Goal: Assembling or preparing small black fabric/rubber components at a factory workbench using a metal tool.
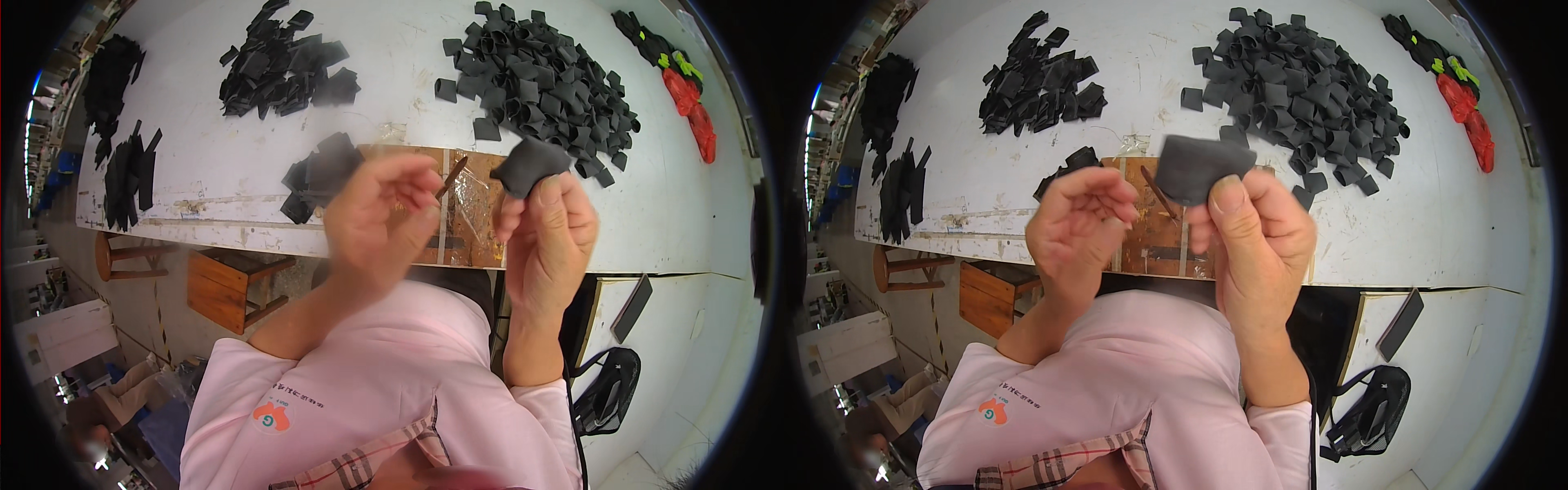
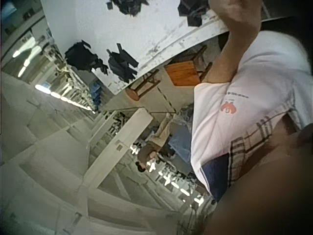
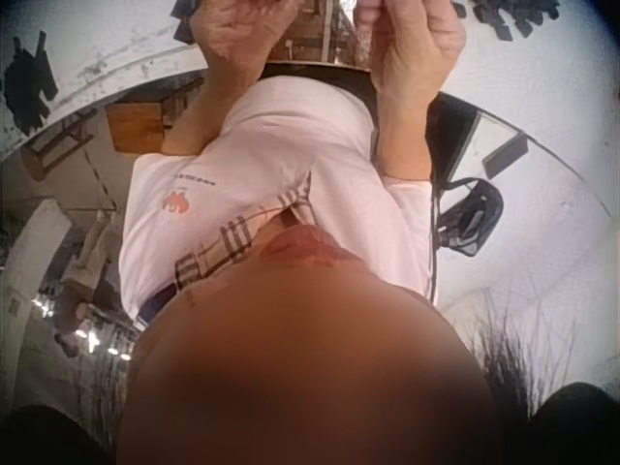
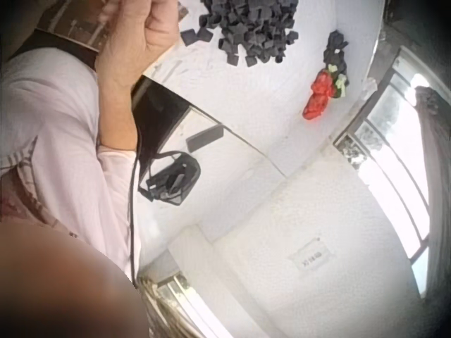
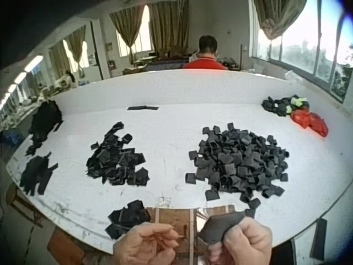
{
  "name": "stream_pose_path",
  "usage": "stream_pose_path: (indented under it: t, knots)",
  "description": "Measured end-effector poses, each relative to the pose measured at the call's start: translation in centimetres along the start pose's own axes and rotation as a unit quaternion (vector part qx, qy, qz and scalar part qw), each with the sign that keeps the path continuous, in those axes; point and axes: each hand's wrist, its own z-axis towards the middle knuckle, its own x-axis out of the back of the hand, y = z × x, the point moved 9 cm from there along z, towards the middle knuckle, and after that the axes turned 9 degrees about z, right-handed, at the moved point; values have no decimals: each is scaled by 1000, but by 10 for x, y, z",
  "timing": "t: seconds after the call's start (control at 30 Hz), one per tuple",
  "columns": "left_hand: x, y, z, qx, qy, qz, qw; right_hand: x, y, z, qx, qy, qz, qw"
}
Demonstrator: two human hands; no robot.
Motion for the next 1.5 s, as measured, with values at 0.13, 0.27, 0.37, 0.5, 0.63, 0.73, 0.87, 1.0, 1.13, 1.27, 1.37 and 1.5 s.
stream_pose_path:
  t: [0.13, 0.27, 0.37, 0.5, 0.63, 0.73, 0.87, 1.0, 1.13, 1.27, 1.37, 1.5]
  knots:
    - [-13, 2, -6, 8, -22, 82, 996, 5, 45, -20, -160, 56, 171, 971]
    - [-13, -6, -11, 1, -13, 101, 995, 4, 71, -34, -252, 59, 239, 936]
    - [-8, -7, -13, 5, 26, 117, 993, 8, 74, -39, -265, 33, 191, 945]
    - [-4, -5, -8, 22, 27, 192, 981, 9, 0, -32, 147, 20, -371, 917]
    - [-9, -12, -11, 57, -7, 150, 987, -9, -2, -29, 196, -59, -326, 923]
    - [-10, -13, -11, 35, -19, 165, 986, -20, -2, -35, 259, -125, -390, 875]
    - [0, -2, -11, -46, 87, 313, 945, -44, 0, -54, 395, -146, -543, 726]
    - [5, -4, -14, -60, 83, 317, 943, -41, 2, -52, 395, -146, -531, 735]
    - [37, -10, -13, -83, 96, 293, 948, -4, -21, -21, 281, -37, -452, 846]
    - [119, -78, 18, 57, 172, 475, 861, 78, -44, 58, 162, 184, -379, 892]
    - [152, -129, 39, 66, 124, 557, 819, 88, -35, 47, 171, 213, -367, 889]
    - [159, -161, 52, 93, 32, 649, 754, 63, 36, 10, -27, 46, -268, 962]
